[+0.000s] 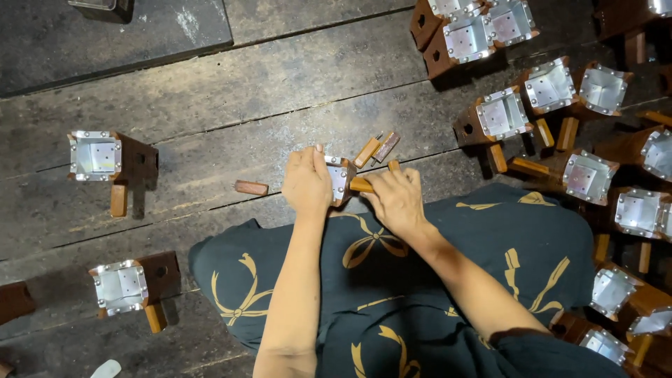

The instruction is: Assembling wooden lanterns by manually inserting small wooden slats into slots on the frames.

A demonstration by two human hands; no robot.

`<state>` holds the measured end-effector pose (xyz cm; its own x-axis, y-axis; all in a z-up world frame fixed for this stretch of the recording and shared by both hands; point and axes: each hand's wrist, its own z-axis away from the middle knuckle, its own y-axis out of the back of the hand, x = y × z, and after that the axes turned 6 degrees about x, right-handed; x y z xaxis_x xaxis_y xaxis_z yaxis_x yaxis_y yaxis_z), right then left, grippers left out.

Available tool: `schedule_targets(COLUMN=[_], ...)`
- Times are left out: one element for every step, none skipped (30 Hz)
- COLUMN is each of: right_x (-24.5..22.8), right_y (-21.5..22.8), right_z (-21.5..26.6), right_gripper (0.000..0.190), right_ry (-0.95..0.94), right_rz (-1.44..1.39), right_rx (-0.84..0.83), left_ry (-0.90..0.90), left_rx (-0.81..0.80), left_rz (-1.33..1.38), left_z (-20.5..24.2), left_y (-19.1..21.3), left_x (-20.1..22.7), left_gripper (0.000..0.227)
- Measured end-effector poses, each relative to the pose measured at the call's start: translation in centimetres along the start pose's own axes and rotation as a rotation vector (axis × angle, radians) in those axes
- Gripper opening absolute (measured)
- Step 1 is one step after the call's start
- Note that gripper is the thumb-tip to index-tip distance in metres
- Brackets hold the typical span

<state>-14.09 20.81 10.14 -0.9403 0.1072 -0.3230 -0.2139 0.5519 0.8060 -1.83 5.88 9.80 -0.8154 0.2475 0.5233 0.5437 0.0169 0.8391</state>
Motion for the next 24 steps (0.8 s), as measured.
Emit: schedule_targets(right_x=[-0.3,-0.6,-0.9,0.3,1.4,2.5,0.6,-1.2,-3.0,-2.0,-1.0,0.0,0.2,0.4,0.6,0.4,0.3,0.1,0.8,1.5,2.2,1.8,1.4,0.8], right_y=[0.0,0.0,0.0,-1.8,-3.7,-5.6,-2.9,-0.1,2.7,2.1,1.5,0.9,0.6,0.3,0.0,-0.2,-0.5,-0.8,-2.0,-3.1,-4.2,-3.6,-3.0,-2.4], right_z=[-0.5,-1.0,-1.4,-0.3,0.8,1.9,0.0,-1.7,-3.4,-2.0,-0.6,0.8,0.9,1.0,1.2,1.2,1.1,1.2,1.5,1.8,2.1,1.7,1.2,1.0], right_gripper=[0.028,0.025,0.023,0.023,0.026,0.029,0.029,0.036,0.043,0.043,0.044,0.047,0.047,0.036,0.027,0.027,0.027,0.026,0.026,0.033,0.041,0.041,0.035,0.032], right_ry=[-0.001,-0.526,-1.053,-1.051,-1.281,-1.511,-1.508,-1.280,-1.044,-1.048,-0.676,-0.303,-0.305,-0.184,-0.063,-0.064,-0.330,-0.598,-0.599,-1.039,-1.475,-1.472,-1.297,-1.119], right_rz=[0.000,-0.334,-0.668,-0.668,-0.821,-0.978,-0.981,-0.745,-0.513,-0.512,-0.290,-0.072,-0.070,-0.068,-0.065,-0.065,-0.220,-0.374,-0.375,-0.746,-1.125,-1.126,-0.944,-0.762], right_rx=[0.001,-0.159,-0.315,-0.313,-0.287,-0.257,-0.256,-0.344,-0.419,-0.420,-0.319,-0.214,-0.214,-0.123,-0.031,-0.031,-0.100,-0.169,-0.170,-0.222,-0.271,-0.268,-0.290,-0.311], left_ry=[-0.001,-0.013,-0.026,-0.027,-0.043,-0.059,-0.061,-0.043,-0.026,-0.026,0.005,0.035,0.035,0.025,0.015,0.014,-0.008,-0.029,-0.029,-0.040,-0.050,-0.052,-0.044,-0.033], left_rx=[0.000,-0.026,-0.052,-0.049,-0.036,-0.021,-0.019,-0.044,-0.068,-0.072,-0.118,-0.162,-0.165,-0.154,-0.143,-0.143,-0.121,-0.099,-0.099,-0.092,-0.085,-0.083,-0.083,-0.084], left_rz=[0.000,-0.006,-0.012,-0.011,-0.007,-0.006,-0.008,-0.007,-0.007,-0.007,-0.006,-0.004,-0.004,-0.010,-0.017,-0.017,-0.008,0.000,-0.002,-0.006,-0.010,-0.010,-0.007,-0.005], left_z=[0.0,0.1,0.2,0.3,0.4,0.5,0.3,0.2,0.1,-0.1,-0.3,-0.5,-0.4,-0.3,-0.3,-0.2,-0.1,0.0,0.1,0.2,0.2,0.3,0.3,0.5], left_y=[0.2,0.5,0.8,0.8,0.8,0.9,1.0,1.1,1.1,1.0,0.9,0.8,0.8,0.9,0.9,0.8,0.7,0.6,0.8,1.0,1.2,1.0,0.8,0.7], left_x=[0.2,0.3,0.5,0.6,0.8,0.9,0.9,1.0,1.1,1.0,0.9,0.7,0.8,0.9,1.0,1.0,1.0,1.0,1.2,1.4,1.6,1.4,1.2,0.9], left_gripper=[0.041,0.040,0.038,0.038,0.038,0.037,0.037,0.038,0.038,0.038,0.040,0.042,0.042,0.042,0.042,0.042,0.041,0.039,0.039,0.038,0.037,0.037,0.037,0.038])
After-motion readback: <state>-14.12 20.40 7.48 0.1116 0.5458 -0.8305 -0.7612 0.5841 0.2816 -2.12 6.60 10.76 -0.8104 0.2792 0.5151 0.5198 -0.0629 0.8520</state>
